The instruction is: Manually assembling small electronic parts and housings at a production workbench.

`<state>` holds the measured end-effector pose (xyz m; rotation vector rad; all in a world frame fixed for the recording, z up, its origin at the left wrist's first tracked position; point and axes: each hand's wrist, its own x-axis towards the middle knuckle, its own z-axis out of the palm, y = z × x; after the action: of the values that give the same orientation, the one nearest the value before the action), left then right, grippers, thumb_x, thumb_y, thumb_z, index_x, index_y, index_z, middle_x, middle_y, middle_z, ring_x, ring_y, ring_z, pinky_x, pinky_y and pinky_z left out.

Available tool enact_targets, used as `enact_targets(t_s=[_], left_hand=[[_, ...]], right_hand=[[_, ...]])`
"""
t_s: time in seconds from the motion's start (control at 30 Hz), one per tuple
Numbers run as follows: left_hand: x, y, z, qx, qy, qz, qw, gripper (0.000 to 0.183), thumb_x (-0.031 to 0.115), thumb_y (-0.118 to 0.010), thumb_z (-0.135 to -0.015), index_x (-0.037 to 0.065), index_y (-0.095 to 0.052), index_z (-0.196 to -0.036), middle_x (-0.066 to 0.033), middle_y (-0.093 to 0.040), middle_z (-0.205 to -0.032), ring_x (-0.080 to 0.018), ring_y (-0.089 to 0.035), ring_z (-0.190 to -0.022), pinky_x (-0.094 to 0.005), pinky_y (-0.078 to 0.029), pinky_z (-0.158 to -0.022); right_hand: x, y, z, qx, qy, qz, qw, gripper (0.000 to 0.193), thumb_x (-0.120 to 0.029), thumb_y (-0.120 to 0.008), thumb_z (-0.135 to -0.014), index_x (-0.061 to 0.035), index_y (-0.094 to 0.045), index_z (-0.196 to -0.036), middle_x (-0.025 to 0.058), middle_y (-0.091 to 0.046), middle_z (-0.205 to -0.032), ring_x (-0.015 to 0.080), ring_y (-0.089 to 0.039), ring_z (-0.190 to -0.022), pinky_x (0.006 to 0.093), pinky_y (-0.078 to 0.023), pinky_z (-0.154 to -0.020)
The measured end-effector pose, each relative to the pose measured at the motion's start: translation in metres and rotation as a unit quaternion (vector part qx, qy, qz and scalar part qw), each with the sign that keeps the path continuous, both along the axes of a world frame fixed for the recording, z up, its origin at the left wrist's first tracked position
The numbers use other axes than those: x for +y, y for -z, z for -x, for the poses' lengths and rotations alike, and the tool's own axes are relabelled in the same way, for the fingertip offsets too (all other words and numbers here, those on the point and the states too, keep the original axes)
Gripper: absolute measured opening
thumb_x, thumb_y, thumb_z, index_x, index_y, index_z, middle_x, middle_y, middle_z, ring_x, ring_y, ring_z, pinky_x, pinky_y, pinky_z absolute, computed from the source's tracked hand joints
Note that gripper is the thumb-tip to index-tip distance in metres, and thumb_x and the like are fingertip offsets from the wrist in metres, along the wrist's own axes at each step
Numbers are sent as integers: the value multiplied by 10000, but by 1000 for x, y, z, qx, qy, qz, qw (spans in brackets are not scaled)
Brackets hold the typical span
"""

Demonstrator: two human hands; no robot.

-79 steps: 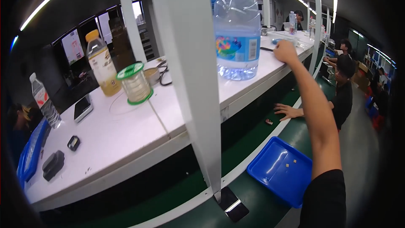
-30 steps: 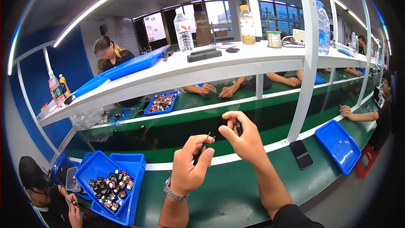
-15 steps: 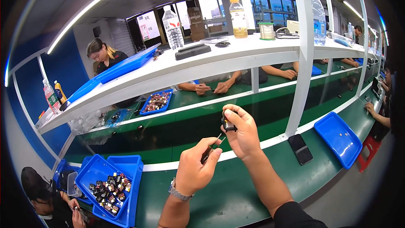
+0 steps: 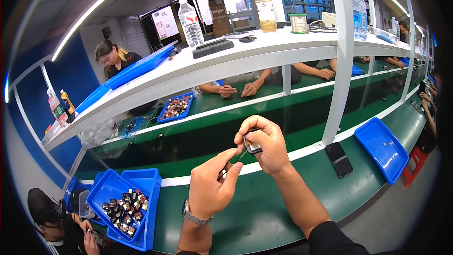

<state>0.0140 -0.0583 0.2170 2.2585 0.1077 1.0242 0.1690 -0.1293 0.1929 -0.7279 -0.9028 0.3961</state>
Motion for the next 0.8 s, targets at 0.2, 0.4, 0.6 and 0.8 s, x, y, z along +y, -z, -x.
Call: enact_targets(t_s=[0.2, 0.4, 0.6, 0.8], left_hand=[[3, 4, 0, 23, 17, -12, 1000, 253, 47, -699, -889, -8, -702, -1136, -46, -606, -680, -79, -488, -561, -244, -389, -538], [4, 1, 5, 41, 7, -24, 999, 244, 87, -703, -892, 8, -709, -1123, -88, -638, -712, -144, -535, -538, -278, -420, -525], [10, 6, -1, 33, -15, -55, 998, 236, 121, -707, -899, 18, -712, -1112, -132, -689, -775, -222, -601, -537, -317, -459, -517], [4, 3, 1, 18, -37, -73, 996, 231, 91, -703, -889, 16, -714, -1107, -129, -690, -779, -203, -602, -571, -309, -459, -545]], right_hand=[[-2, -3, 5, -7, -42, -26, 999, 243, -199, -520, -998, 21, -591, -923, 94, -549, -905, 164, -630, -711, 289, -544, -601], [-6, -5, 3, 42, -66, -46, 996, 242, -205, -515, -986, 20, -574, -917, 96, -527, -923, 174, -621, -721, 288, -514, -620], [-3, 0, -5, 24, -56, -4, 998, 112, 40, -480, -831, -12, -500, -928, 64, -529, -879, 132, -584, -716, 268, -493, -635], [-6, -2, -3, -39, 7, -20, 999, 188, 82, -456, -772, -28, -436, -924, 57, -497, -851, 104, -516, -685, 260, -480, -617]])
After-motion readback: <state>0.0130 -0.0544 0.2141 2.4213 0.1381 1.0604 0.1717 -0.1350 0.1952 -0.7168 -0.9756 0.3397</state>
